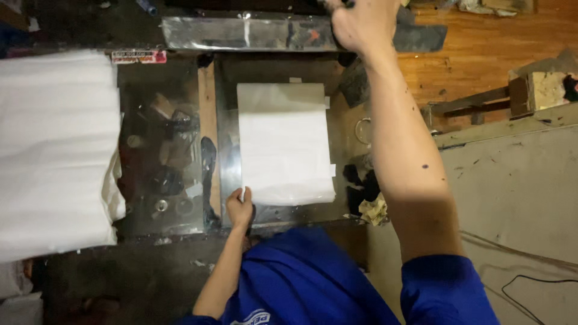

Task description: The person performs screen printing on plastic envelopes by placing an envelope on the base, lowering the screen, and using a squeegee to spread ink before lifting the screen and setting the printed envelope aside.

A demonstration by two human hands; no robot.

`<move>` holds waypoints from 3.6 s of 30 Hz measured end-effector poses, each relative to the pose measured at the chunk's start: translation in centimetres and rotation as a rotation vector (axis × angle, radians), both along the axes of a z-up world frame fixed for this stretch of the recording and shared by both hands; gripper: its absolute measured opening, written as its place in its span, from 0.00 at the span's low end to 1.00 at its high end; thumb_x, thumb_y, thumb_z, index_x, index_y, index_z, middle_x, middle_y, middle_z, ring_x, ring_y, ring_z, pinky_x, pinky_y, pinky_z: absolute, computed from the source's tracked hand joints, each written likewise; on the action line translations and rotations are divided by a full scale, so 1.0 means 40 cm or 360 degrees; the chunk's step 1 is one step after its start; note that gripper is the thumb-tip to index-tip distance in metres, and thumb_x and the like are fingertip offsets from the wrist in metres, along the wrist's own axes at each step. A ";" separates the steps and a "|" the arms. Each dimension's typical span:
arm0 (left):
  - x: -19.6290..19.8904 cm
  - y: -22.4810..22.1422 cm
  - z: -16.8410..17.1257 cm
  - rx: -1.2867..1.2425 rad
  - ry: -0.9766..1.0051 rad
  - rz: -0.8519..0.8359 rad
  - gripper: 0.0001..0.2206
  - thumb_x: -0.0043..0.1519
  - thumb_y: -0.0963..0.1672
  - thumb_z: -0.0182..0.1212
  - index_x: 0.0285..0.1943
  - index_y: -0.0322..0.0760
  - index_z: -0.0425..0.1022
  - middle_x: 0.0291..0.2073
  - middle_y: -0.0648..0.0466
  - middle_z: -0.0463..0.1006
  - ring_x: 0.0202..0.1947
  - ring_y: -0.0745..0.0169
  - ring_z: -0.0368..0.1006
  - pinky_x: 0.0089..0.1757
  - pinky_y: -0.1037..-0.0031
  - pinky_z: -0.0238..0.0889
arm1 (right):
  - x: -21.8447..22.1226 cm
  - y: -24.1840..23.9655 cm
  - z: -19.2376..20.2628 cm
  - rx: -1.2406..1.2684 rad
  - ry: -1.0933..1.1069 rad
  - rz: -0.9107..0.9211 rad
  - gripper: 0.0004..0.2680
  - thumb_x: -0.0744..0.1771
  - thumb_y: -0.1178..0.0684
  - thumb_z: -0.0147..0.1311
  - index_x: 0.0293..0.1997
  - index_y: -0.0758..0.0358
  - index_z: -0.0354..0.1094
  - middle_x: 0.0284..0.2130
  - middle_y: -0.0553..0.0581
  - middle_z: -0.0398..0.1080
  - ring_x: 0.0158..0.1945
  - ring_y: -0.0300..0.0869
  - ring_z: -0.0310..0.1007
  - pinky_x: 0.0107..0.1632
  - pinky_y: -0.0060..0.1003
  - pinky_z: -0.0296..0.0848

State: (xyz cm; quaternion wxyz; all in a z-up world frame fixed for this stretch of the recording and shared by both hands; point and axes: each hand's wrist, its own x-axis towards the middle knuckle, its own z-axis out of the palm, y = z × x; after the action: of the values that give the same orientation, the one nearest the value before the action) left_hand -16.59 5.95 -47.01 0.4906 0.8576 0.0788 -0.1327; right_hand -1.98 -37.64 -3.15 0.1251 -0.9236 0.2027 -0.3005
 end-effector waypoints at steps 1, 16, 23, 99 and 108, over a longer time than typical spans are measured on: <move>-0.001 0.009 0.030 0.0070 0.0074 -0.0110 0.31 0.65 0.58 0.62 0.58 0.26 0.83 0.43 0.41 0.83 0.47 0.46 0.79 0.52 0.61 0.69 | -0.033 0.036 0.016 -0.0035 -0.0030 0.0067 0.14 0.66 0.44 0.69 0.52 0.58 0.74 0.48 0.65 0.78 0.52 0.68 0.73 0.48 0.63 0.70; 0.075 0.107 0.103 -0.0510 0.0263 -0.0240 0.36 0.39 0.42 0.93 0.59 0.25 0.84 0.52 0.31 0.86 0.57 0.36 0.81 0.50 0.47 0.76 | -0.252 0.221 -0.740 -0.0260 0.0861 0.0431 0.20 0.67 0.47 0.61 0.68 0.51 0.66 0.52 0.55 0.68 0.57 0.51 0.70 0.64 0.66 0.62; 0.052 0.139 0.019 -0.0783 0.0461 -0.0192 0.35 0.37 0.39 0.95 0.57 0.27 0.86 0.49 0.37 0.90 0.49 0.48 0.82 0.50 0.51 0.77 | 0.364 -0.049 -0.841 -0.0176 0.1159 0.0251 0.23 0.66 0.45 0.69 0.64 0.53 0.59 0.63 0.60 0.67 0.70 0.56 0.65 0.62 0.69 0.62; 0.575 0.346 0.334 0.0068 0.0032 -0.1234 0.35 0.63 0.45 0.72 0.81 0.40 0.63 0.79 0.47 0.64 0.78 0.49 0.58 0.72 0.60 0.49 | 0.037 -0.006 0.184 -0.0425 -0.0488 0.0824 0.17 0.69 0.72 0.70 0.64 0.80 0.68 0.51 0.71 0.69 0.51 0.62 0.72 0.56 0.52 0.69; 0.567 0.600 0.567 0.0246 0.0163 -0.0671 0.30 0.62 0.40 0.72 0.76 0.45 0.72 0.77 0.51 0.68 0.75 0.47 0.65 0.69 0.64 0.57 | -0.105 0.105 0.112 -0.0516 -0.0472 0.0564 0.18 0.60 0.60 0.63 0.54 0.73 0.71 0.44 0.68 0.72 0.45 0.63 0.71 0.44 0.53 0.64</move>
State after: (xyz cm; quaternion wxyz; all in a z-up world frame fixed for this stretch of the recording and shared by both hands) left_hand 6.09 29.94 -24.34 0.3802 0.8823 -0.0673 -0.2690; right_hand -6.16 -33.46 1.34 0.0547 -0.8985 -0.0330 -0.4343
